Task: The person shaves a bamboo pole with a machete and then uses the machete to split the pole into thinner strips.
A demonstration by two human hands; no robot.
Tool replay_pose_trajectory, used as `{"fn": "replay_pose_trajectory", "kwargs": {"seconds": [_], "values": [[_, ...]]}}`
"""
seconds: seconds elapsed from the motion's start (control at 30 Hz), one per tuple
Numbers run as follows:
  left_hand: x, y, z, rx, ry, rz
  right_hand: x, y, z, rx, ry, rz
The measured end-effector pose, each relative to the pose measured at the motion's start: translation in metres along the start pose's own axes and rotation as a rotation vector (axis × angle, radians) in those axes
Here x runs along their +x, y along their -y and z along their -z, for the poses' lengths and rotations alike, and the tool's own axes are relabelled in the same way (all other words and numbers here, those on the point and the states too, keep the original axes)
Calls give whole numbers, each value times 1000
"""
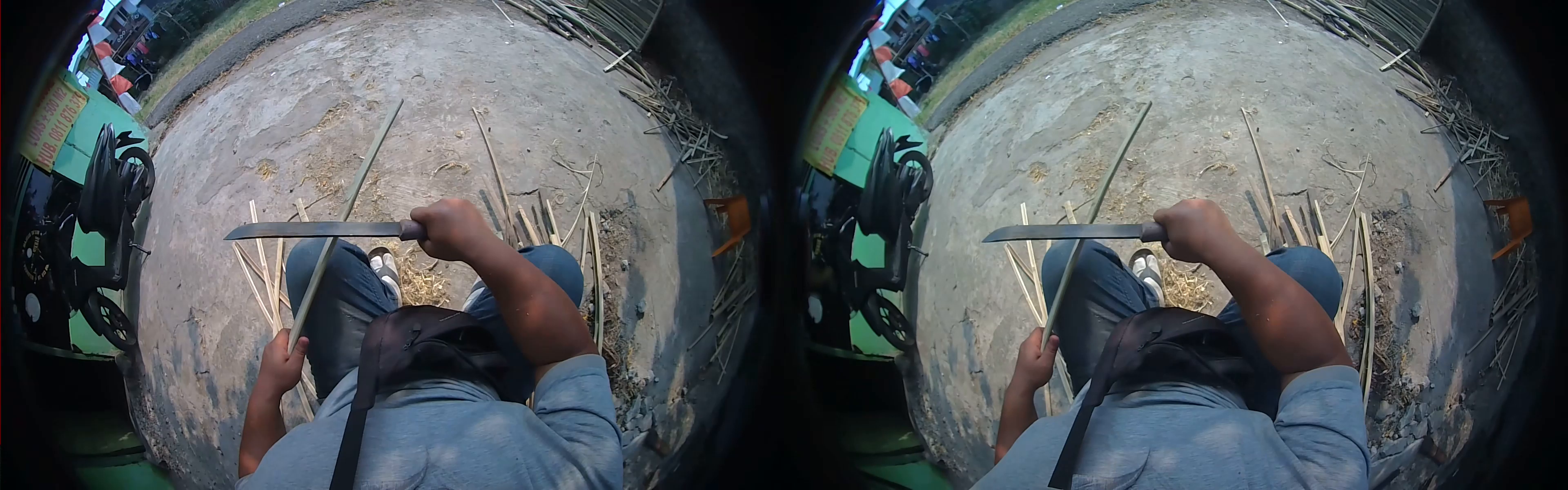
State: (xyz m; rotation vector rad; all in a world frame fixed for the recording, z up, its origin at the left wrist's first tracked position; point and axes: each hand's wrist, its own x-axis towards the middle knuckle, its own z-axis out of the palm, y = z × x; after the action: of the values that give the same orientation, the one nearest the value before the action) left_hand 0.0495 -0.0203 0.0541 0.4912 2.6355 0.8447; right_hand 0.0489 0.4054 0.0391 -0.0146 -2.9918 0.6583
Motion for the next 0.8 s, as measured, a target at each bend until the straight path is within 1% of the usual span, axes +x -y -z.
{"fn": "replay_pose_trajectory", "kwargs": {"seconds": [0.03,0.1,0.2,0.3,0.33,0.47,0.57,0.7,0.8], "values": [[2,0,-1,3,-7,4,3,-4,1,-6,28,-41],[3,3,-1,24,-14,5,5,-6,8,94,73,-109],[4,5,-1,51,-20,-8,6,-1,3,73,47,-108],[3,2,-3,60,-31,-23,1,8,3,26,56,-38],[4,1,-2,74,-27,-20,-1,7,-2,56,-10,31],[4,-2,-1,79,-11,16,10,-1,0,26,45,-65],[6,2,-1,73,-14,15,15,-1,1,39,65,-76],[6,7,-3,67,-28,2,7,13,2,27,-26,13],[3,-1,-1,85,-9,5,2,19,-6,25,-34,63]]}}
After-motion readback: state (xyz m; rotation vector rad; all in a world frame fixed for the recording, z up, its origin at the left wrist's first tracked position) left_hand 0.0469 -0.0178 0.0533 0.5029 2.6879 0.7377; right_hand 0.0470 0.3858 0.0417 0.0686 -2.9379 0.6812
